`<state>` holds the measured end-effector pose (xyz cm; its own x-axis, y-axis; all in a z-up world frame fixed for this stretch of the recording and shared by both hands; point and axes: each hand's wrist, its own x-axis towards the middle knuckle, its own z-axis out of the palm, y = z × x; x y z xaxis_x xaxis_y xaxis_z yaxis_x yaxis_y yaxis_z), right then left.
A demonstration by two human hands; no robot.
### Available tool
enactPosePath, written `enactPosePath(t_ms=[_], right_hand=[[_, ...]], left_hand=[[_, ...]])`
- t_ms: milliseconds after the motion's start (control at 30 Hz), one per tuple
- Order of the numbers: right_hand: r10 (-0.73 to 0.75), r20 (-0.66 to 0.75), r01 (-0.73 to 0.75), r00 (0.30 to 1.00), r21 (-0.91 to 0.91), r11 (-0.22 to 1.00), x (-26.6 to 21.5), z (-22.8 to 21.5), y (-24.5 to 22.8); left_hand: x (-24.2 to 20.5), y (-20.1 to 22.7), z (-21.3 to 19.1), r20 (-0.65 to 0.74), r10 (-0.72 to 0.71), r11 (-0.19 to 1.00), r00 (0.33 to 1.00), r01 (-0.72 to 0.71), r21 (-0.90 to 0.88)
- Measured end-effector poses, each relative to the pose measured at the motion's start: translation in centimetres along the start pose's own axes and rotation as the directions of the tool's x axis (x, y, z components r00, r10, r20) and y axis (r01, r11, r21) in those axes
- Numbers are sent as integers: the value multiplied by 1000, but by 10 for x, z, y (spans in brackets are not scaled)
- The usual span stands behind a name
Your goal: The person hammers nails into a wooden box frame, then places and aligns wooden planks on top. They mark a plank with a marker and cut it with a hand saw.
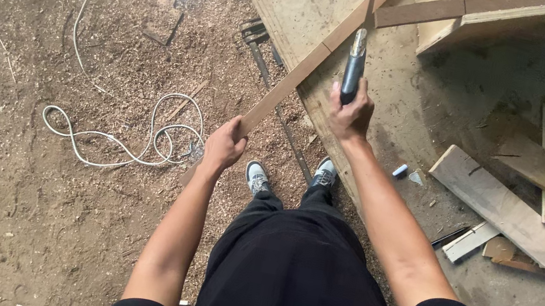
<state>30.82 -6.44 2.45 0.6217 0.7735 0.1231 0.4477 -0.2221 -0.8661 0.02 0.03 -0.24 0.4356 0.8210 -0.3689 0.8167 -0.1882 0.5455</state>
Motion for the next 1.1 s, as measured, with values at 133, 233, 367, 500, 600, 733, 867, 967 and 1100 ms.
enactPosePath(t_ms=[133, 233, 367, 500, 600, 733, 867, 967, 1100], right_hand=[[-13, 44, 12, 999, 24, 1000, -1, -1, -1], [-17, 20, 18, 1000, -35, 999, -6, -2, 0], [-68, 16, 66, 998, 75, 995, -10, -4, 2], [-104, -4, 104, 995, 17, 994, -20, -10, 2], [-155, -5, 155, 988, 1, 988, -31, -14, -2], [-118, 68, 121, 991, -43, 992, -43, -7, -15], [-142, 18, 143, 990, -55, 988, -51, 8, -34], [-108, -2, 108, 994, -70, 992, -59, 19, -48], [-141, -49, 134, 989, -124, 983, -59, 37, -62]], left_hand=[[-1, -1, 0, -52, 64, 998, 997, -65, -26], [-2, 2, -2, -55, 55, 998, 997, -57, -34], [4, 7, -11, 6, -21, 998, 1000, 21, 55], [21, 0, -25, 1, -85, 985, 996, 84, 152], [40, -11, -35, -21, -123, 975, 992, 124, 186], [60, -32, -52, -58, -137, 963, 989, 147, 227], [67, -58, -73, -69, -133, 953, 989, 146, 264], [63, -77, -86, -18, -160, 945, 987, 158, 285], [67, -89, -95, 11, -207, 931, 978, 193, 310]])
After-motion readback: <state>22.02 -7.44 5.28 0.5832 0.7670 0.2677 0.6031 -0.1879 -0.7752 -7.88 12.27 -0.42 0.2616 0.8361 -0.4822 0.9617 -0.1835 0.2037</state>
